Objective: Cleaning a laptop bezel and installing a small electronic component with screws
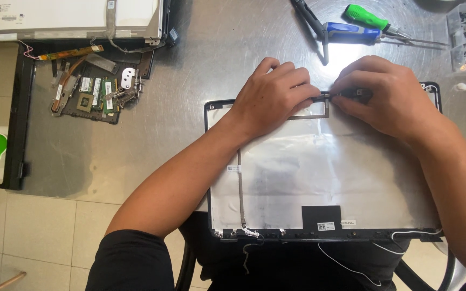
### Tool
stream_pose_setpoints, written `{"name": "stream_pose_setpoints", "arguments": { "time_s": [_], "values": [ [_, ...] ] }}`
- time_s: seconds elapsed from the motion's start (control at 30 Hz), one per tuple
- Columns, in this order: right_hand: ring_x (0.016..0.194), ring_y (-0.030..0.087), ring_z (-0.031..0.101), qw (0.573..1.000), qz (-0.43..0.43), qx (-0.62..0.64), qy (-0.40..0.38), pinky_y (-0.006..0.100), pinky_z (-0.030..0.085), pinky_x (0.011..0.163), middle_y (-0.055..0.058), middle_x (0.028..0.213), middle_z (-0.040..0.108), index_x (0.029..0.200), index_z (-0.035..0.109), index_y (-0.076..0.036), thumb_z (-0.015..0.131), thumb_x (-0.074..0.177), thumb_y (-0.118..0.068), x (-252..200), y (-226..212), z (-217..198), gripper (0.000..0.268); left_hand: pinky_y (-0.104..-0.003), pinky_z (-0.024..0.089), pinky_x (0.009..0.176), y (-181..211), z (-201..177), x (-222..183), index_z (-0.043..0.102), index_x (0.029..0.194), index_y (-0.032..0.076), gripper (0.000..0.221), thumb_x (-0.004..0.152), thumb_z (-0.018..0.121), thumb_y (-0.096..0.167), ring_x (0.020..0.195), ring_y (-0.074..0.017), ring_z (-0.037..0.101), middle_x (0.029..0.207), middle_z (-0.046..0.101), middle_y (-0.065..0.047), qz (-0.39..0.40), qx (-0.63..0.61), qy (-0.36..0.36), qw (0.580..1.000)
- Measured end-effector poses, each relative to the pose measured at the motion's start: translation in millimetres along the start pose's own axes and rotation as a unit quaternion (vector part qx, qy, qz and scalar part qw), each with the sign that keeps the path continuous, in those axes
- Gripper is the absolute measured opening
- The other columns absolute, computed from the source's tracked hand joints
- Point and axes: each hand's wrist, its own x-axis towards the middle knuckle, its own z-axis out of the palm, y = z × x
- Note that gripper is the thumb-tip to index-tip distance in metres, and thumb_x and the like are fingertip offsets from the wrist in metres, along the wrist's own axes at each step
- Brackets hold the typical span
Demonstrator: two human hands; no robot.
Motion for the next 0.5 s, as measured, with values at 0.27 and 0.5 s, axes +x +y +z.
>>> {"name": "stream_pose_setpoints", "arguments": {
  "time_s": [0.27,0.5],
  "values": [
    [0.100,0.025,0.067,1.000,-0.018,0.003,0.006,0.036,0.053,0.091,0.010,0.109,0.070,0.104,0.078,-0.009,0.083,0.092,-0.005,-1.0,4.5,1.2,0.013,-0.037,0.042,0.075,-0.2,-1.8,1.2,0.071,0.095,0.015,0.004,0.098,0.071,0.012,0.077,-0.0208,0.056,0.086,0.057,0.000,0.023,0.030,0.017,0.999],
    [0.096,0.025,0.067,0.999,-0.039,-0.003,0.013,0.035,0.053,0.089,0.012,0.111,0.070,0.106,0.079,-0.007,0.082,0.094,-0.005,-1.8,7.2,2.0,0.013,-0.037,0.043,0.076,2.5,-3.1,3.4,0.071,0.097,0.016,0.011,0.092,0.081,0.017,0.082,-0.0207,0.057,0.089,0.060,0.001,0.022,0.037,-0.001,0.999]
  ]
}}
